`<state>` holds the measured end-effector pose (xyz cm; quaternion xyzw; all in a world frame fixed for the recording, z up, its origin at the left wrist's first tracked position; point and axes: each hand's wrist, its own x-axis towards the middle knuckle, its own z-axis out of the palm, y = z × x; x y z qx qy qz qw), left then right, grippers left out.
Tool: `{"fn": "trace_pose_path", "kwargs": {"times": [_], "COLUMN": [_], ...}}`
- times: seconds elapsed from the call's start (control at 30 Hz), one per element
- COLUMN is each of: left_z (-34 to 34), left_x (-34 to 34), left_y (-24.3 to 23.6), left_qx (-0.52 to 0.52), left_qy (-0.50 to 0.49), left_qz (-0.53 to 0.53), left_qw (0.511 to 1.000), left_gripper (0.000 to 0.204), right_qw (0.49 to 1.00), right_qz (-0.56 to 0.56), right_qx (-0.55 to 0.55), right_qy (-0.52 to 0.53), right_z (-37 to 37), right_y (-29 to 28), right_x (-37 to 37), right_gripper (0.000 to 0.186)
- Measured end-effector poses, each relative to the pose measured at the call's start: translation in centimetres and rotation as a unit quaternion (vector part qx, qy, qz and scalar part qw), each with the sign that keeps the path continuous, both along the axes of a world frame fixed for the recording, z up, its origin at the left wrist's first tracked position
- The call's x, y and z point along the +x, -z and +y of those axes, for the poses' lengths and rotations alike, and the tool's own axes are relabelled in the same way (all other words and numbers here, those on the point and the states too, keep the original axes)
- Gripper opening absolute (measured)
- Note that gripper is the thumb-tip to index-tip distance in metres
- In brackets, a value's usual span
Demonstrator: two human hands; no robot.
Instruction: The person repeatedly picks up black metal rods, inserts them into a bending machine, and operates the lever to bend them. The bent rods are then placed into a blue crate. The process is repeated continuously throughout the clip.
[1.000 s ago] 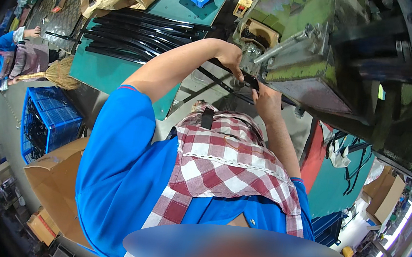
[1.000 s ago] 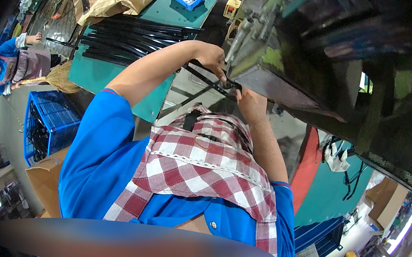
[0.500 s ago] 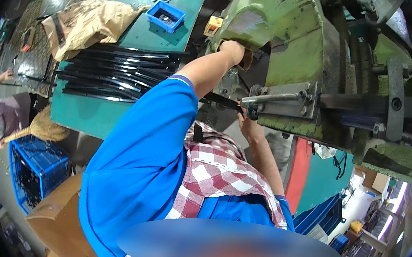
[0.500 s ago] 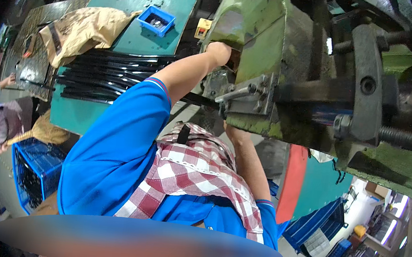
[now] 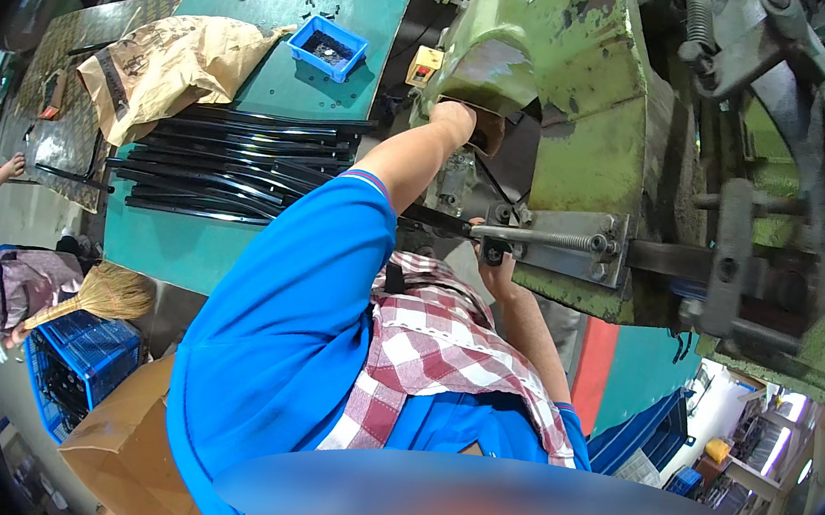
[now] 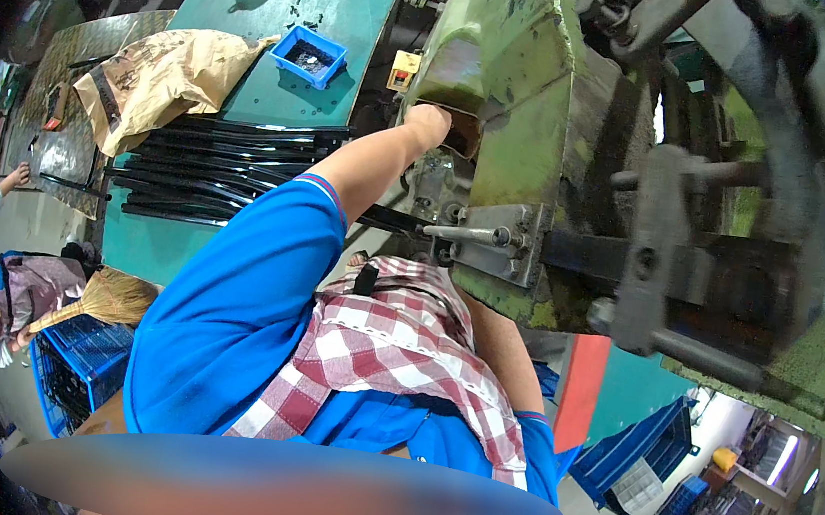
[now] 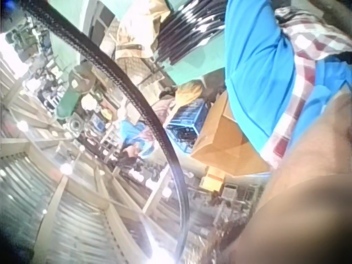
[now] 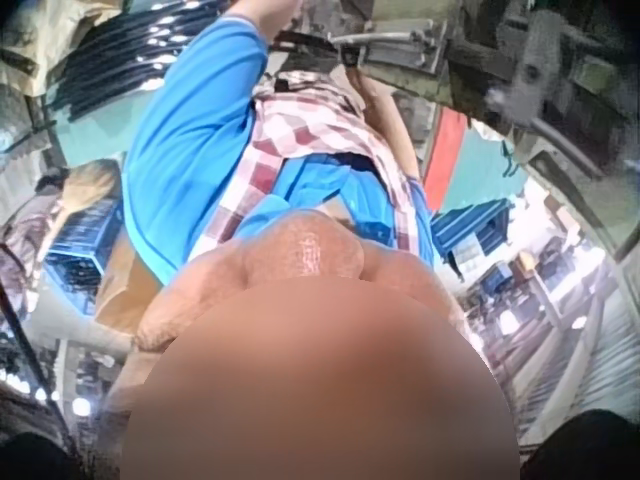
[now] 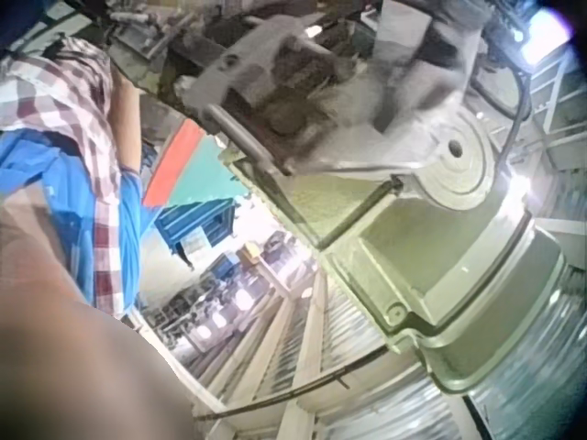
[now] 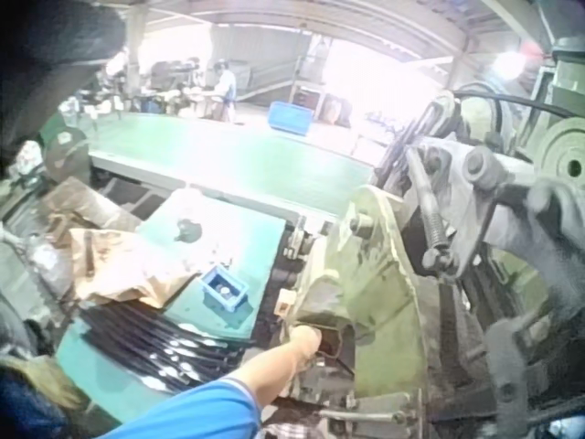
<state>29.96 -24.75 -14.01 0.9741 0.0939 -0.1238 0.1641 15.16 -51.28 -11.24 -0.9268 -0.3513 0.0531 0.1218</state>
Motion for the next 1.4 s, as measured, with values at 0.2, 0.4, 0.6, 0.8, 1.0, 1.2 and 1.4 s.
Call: {"fn": "trace_pose_path", "kwargs": {"times": [0.2, 0.4, 0.6, 0.8, 1.0, 1.2, 1.4], "left_z": [0.1, -0.1, -0.2, 1.2, 0.8, 0.2, -0.6], "left_x": [-0.3, -0.4, -1.6, -1.0, -6.9, -16.2, -19.2], "left_y": [0.9, 1.2, -0.6, 2.7, -1.6, -7.0, -12.0], "left_qx": [-0.002, -0.039, -0.110, -0.174, -0.336, -0.443, -0.512], "left_qy": [0.033, 0.038, 0.014, -0.060, -0.005, 0.064, -0.037], "left_qz": [-0.087, -0.122, -0.067, -0.154, -0.178, -0.080, 0.011], "left_qw": [0.996, 0.991, 0.991, 0.971, 0.925, 0.890, 0.858], "left_gripper": [0.022, 0.022, 0.024, 0.021, 0.020, 0.014, 0.009], "right_qw": [1.000, 0.981, 0.982, 0.992, 0.997, 0.990, 0.999], "right_qz": [-0.022, -0.183, -0.168, -0.076, -0.046, -0.117, 0.038], "right_qx": [-0.001, -0.001, 0.020, 0.025, -0.014, -0.004, -0.018], "right_qy": [-0.010, -0.064, -0.079, -0.102, -0.062, -0.078, -0.027], "right_z": [-0.8, 1.4, 0.9, 0.4, -0.1, -0.7, -1.0], "right_y": [1.0, -5.3, -7.8, -7.6, -6.3, -5.1, -4.6], "right_x": [1.0, 0.1, -0.7, -0.7, 0.2, 1.8, 2.7], "right_gripper": [0.029, 0.038, 0.045, 0.049, 0.043, 0.036, 0.038]}}
